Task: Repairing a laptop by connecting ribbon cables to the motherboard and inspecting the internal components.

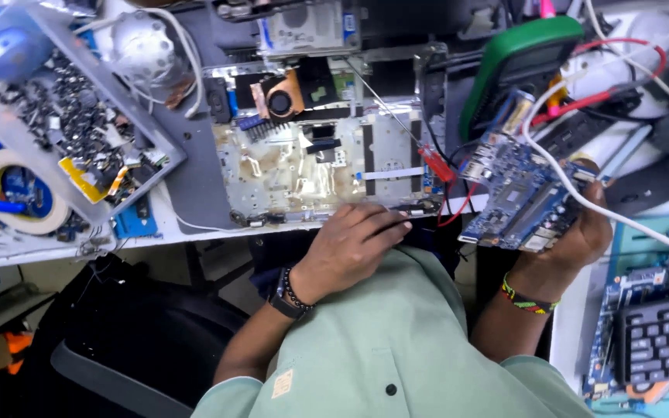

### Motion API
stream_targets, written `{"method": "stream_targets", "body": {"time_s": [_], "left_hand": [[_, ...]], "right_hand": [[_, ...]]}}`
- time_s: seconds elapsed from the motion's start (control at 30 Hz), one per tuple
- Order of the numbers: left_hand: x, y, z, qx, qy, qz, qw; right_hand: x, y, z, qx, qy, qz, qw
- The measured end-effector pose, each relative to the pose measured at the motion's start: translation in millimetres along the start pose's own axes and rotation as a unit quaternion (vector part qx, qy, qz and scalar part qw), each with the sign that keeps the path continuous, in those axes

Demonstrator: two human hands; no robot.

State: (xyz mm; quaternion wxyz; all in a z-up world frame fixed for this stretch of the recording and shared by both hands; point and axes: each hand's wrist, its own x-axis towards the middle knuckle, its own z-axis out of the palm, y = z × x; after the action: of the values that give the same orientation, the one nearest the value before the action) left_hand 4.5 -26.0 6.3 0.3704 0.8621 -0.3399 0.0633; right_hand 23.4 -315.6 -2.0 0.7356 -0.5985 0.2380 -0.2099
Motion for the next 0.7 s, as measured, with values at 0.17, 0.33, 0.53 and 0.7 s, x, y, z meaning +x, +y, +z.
{"method": "stream_targets", "body": {"time_s": [0.17, 0.33, 0.53, 0.7], "left_hand": [[0, 0, -18, -0.061, 0.084, -0.004, 0.995], [-22, 0, -36, 0.032, 0.187, -0.011, 0.982], [-80, -20, -73, 0.15, 0.239, -0.108, 0.953], [-107, -30, -92, 0.187, 0.291, -0.248, 0.905]], "right_hand": [[13, 11, -17, -0.244, 0.006, -0.163, 0.956], [-12, 3, 3, -0.388, -0.091, -0.332, 0.855], [11, 55, -44, -0.248, -0.029, -0.16, 0.955], [-57, -7, 85, -0.079, -0.159, 0.104, 0.979]]}}
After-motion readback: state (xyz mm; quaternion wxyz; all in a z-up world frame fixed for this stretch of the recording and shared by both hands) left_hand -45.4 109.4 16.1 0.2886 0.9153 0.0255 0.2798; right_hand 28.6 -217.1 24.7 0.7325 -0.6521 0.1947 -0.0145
